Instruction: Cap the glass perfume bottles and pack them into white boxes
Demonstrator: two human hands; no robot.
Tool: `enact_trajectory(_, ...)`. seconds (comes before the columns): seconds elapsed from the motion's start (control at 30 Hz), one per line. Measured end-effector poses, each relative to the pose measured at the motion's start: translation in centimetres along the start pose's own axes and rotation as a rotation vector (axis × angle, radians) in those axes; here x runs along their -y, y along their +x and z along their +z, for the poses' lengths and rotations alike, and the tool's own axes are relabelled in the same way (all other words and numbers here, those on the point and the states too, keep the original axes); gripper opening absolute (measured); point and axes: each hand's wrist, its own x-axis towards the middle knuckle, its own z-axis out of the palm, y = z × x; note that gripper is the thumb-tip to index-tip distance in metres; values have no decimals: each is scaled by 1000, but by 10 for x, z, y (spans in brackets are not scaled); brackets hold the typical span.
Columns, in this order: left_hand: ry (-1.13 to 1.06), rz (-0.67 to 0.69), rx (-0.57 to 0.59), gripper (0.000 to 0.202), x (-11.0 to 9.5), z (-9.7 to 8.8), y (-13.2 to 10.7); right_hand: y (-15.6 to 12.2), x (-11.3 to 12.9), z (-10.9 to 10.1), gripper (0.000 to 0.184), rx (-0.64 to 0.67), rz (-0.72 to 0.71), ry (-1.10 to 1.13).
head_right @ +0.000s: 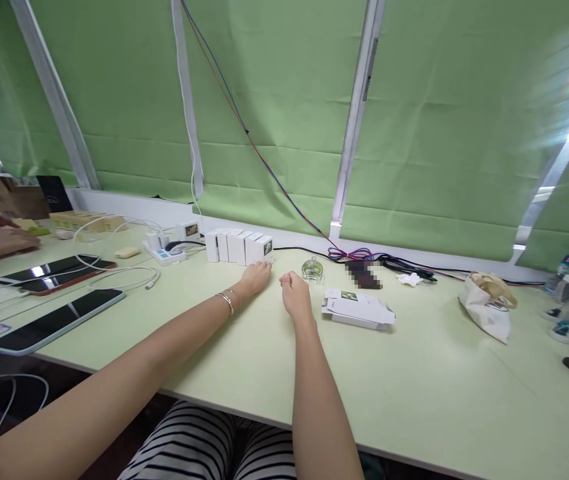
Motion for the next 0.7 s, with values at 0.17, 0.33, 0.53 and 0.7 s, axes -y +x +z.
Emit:
enact_trajectory(0.17, -39, -28, 38, 31, -7, 3, 5, -1, -1, 0, 29, 35, 8, -73)
enact_trajectory(0.33, -54, -61, 71, 31, -12, 6, 5, 2, -1, -2, 26, 48, 1, -150)
enact_trajectory(0.53, -76, -62, 27, 31, -20, 8, -8, 5, -5, -4, 21, -10, 3, -238)
enact_trajectory(0.7, -151, 9, -39, 30, -34, 5, -34, 1, -11, -2, 13, -80, 5, -303)
